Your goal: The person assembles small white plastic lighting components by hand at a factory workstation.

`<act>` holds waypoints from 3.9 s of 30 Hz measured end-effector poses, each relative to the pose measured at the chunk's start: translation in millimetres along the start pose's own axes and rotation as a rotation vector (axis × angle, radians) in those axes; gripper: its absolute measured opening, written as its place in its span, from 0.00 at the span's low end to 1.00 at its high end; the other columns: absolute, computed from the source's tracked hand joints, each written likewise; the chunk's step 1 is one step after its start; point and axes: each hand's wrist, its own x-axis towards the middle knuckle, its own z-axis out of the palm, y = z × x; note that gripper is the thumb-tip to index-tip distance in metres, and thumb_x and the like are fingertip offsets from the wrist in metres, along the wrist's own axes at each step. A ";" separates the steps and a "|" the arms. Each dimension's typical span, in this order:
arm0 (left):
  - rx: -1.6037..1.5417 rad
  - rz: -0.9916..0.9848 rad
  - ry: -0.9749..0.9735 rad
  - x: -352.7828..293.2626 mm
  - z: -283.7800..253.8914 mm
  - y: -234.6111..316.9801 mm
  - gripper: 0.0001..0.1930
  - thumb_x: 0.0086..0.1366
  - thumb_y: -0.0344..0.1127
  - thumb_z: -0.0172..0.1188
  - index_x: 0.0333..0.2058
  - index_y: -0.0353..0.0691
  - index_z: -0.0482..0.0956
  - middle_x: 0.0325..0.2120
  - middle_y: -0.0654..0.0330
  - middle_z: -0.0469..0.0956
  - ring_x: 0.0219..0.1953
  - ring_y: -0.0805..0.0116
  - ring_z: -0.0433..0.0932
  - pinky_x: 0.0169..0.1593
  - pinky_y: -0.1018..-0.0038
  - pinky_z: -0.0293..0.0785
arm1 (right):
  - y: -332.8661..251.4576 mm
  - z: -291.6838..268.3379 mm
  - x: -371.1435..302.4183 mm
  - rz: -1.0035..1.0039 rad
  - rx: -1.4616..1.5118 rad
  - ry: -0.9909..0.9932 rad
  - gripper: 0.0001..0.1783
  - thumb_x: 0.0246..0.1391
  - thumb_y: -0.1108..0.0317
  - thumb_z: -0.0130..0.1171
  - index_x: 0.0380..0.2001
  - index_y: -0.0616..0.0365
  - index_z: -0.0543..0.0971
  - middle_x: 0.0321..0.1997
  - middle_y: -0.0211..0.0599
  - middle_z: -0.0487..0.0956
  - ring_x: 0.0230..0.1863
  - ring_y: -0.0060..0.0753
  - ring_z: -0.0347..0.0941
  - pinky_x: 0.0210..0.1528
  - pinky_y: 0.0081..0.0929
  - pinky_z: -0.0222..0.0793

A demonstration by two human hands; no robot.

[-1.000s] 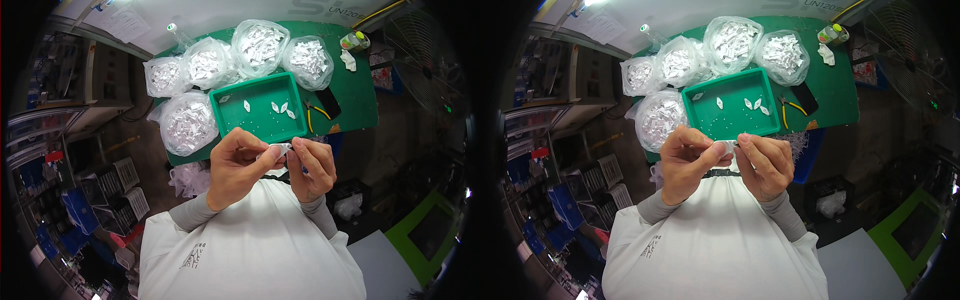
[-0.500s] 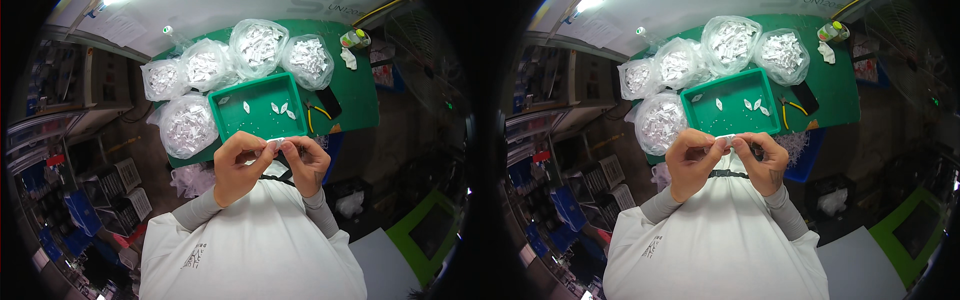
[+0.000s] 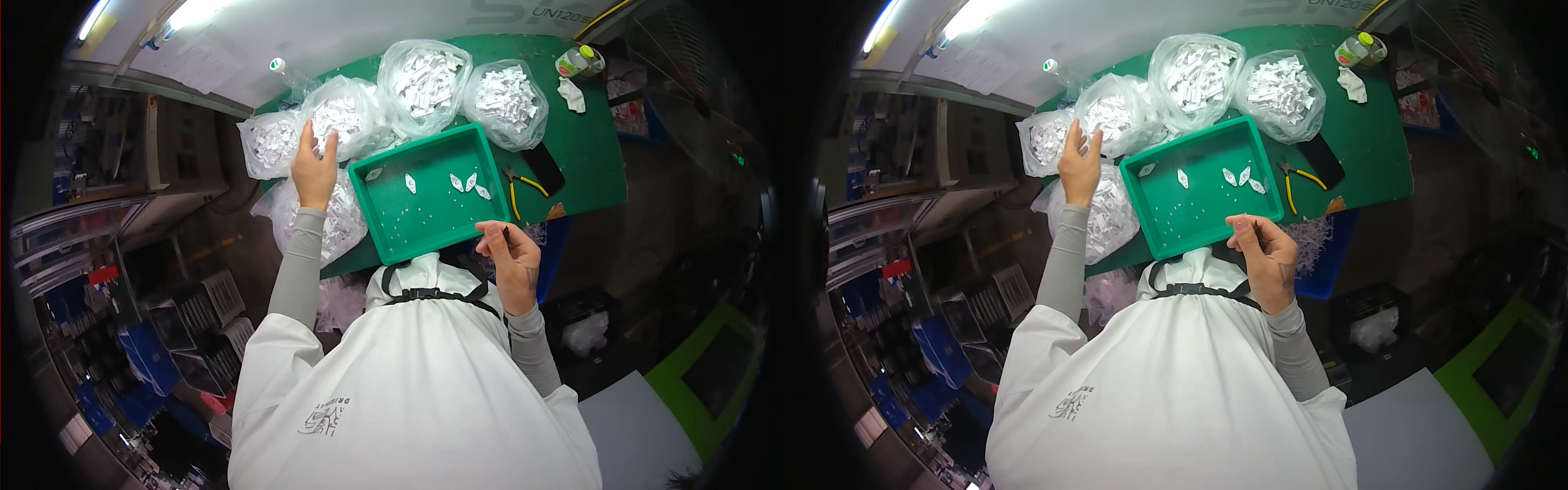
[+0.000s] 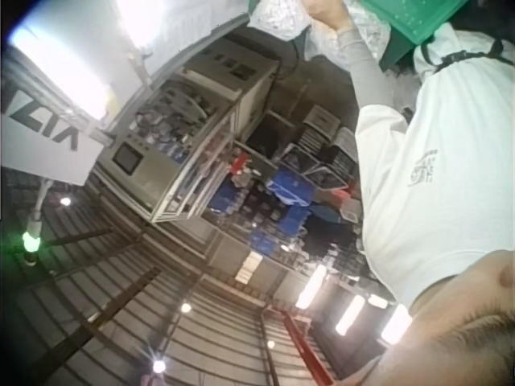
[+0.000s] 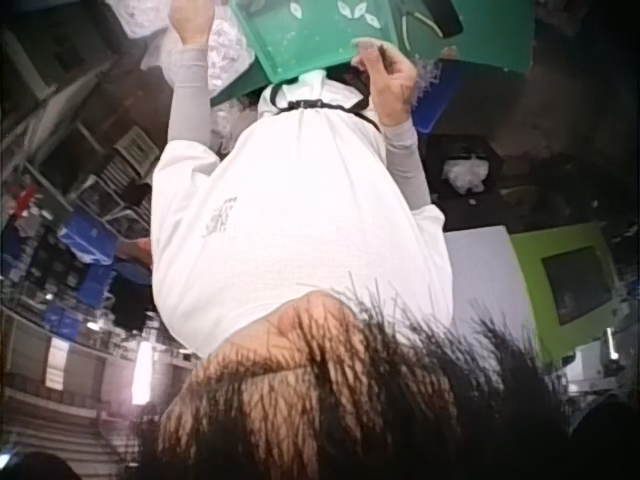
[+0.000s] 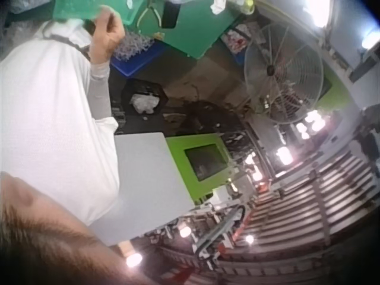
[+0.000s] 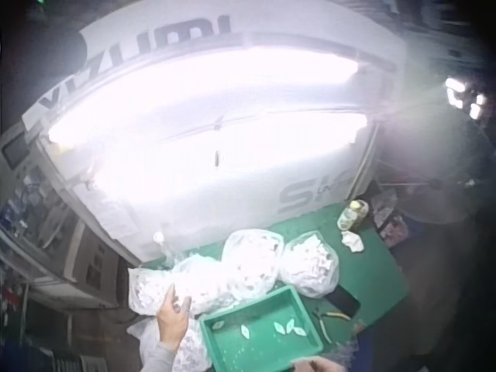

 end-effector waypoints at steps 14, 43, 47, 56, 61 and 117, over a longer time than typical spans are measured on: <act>0.762 0.326 -0.826 -86.1 89.2 -48.0 0.09 0.57 0.27 0.59 0.38 0.41 0.76 0.33 0.55 0.81 0.37 0.57 0.82 0.37 0.65 0.81 | 9.7 4.8 -18.8 0.065 -0.094 -0.007 0.21 0.61 0.65 0.60 0.54 0.63 0.76 0.33 0.21 0.76 0.33 0.09 0.67 0.37 0.11 0.64; -0.910 -0.591 -1.088 -55.3 -86.2 169.6 0.05 0.59 0.25 0.66 0.34 0.33 0.82 0.30 0.62 0.82 0.34 0.78 0.80 0.37 0.82 0.77 | -22.0 7.5 -12.3 -0.565 -0.339 -0.141 0.16 0.48 0.75 0.70 0.42 0.56 0.83 0.43 0.38 0.82 0.39 0.29 0.79 0.36 0.23 0.73; -0.925 -0.527 -1.071 -53.9 -94.0 175.7 0.04 0.59 0.23 0.64 0.34 0.33 0.84 0.30 0.62 0.82 0.34 0.79 0.79 0.37 0.83 0.76 | -26.7 10.0 -14.4 -0.630 -0.258 -0.175 0.18 0.44 0.79 0.72 0.41 0.57 0.83 0.42 0.39 0.82 0.39 0.31 0.80 0.38 0.24 0.76; -0.953 -0.485 -1.097 -53.9 -96.0 178.3 0.04 0.59 0.23 0.62 0.33 0.34 0.84 0.30 0.63 0.82 0.33 0.80 0.79 0.36 0.83 0.76 | -30.0 9.0 -18.4 -0.733 -0.283 -0.171 0.19 0.40 0.82 0.73 0.39 0.58 0.84 0.41 0.39 0.83 0.39 0.32 0.80 0.38 0.24 0.78; -0.927 -0.498 -1.146 -51.3 -95.3 180.0 0.06 0.57 0.19 0.62 0.33 0.32 0.83 0.31 0.60 0.81 0.35 0.75 0.80 0.38 0.80 0.77 | -28.8 7.5 -19.4 -0.755 -0.284 -0.161 0.19 0.40 0.82 0.72 0.39 0.58 0.84 0.40 0.39 0.83 0.38 0.32 0.80 0.38 0.24 0.77; -0.245 -0.123 -0.186 7.9 -9.8 23.9 0.13 0.60 0.35 0.67 0.40 0.33 0.84 0.31 0.56 0.85 0.27 0.72 0.79 0.33 0.75 0.75 | 2.3 -3.7 -19.8 -0.059 -0.027 0.026 0.13 0.62 0.64 0.61 0.42 0.63 0.81 0.33 0.28 0.80 0.35 0.15 0.73 0.39 0.14 0.67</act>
